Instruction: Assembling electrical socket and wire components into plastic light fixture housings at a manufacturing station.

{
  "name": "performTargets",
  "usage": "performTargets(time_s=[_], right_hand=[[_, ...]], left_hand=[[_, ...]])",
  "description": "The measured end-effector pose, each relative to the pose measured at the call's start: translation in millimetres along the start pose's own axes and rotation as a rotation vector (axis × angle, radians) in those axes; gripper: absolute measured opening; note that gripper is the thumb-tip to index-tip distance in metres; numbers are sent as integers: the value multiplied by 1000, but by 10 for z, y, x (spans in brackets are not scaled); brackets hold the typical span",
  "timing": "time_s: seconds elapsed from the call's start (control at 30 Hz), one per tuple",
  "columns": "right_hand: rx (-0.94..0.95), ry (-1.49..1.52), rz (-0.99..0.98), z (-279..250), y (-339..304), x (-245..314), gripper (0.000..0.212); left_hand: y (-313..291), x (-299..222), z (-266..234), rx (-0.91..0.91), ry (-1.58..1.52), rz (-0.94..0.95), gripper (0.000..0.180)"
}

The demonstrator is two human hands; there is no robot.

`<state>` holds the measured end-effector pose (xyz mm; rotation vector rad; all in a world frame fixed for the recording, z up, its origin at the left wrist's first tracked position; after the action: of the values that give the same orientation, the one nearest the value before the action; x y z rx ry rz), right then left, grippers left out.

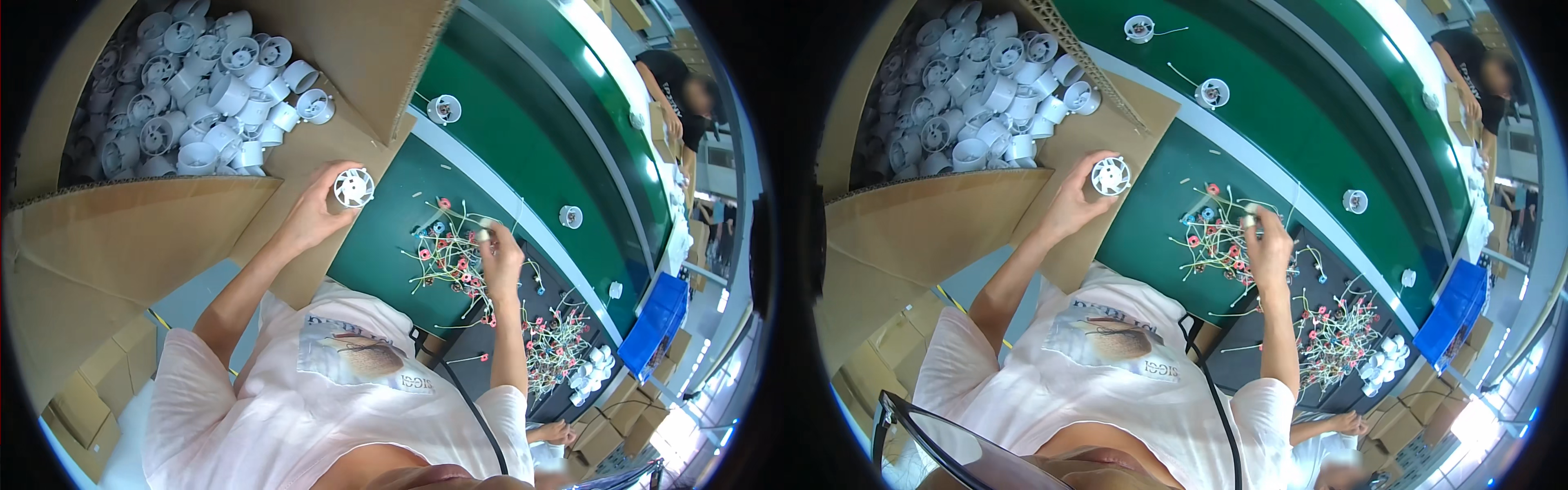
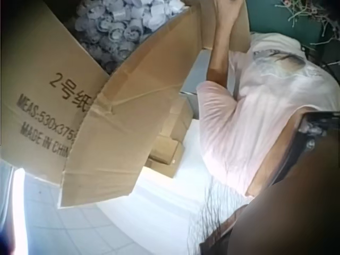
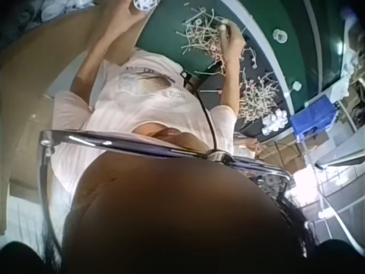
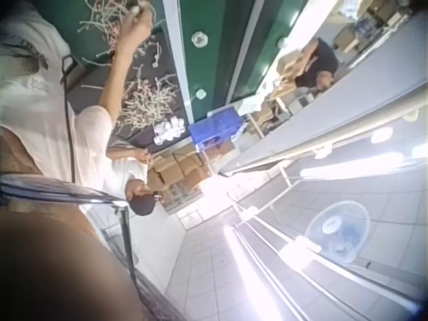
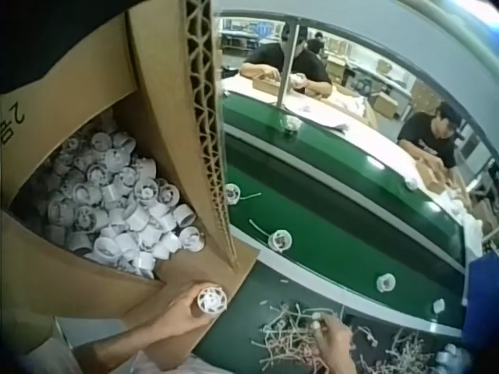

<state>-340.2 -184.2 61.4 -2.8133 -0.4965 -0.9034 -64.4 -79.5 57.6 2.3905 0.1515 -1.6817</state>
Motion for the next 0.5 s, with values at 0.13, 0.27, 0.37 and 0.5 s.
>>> performTargets(time_s=[0.13,0.27,0.37,0.5], right_hand=[[12,167,220,-343,-47,104,24],[102,460,322,-414,-112,274,26],[172,598,324,-361,-160,418,26],[334,806,360,-156,-229,522,27]], left_hand=[[35,-205,8,53,61,49,57],[34,-323,26,61,95,101,54],[10,-325,22,61,100,93,55],[-45,-150,80,53,-160,-68,61]])
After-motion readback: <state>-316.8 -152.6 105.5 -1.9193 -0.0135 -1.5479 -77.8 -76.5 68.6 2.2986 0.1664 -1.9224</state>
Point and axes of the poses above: each hand's wrist, its own y-axis towards the middle knuckle, its own z-axis out of the palm, x = y × z, the point moved 10 cm from there along y, towards the middle knuckle, and after that the axes turned 12 degrees about z, right-handed, at the moved point
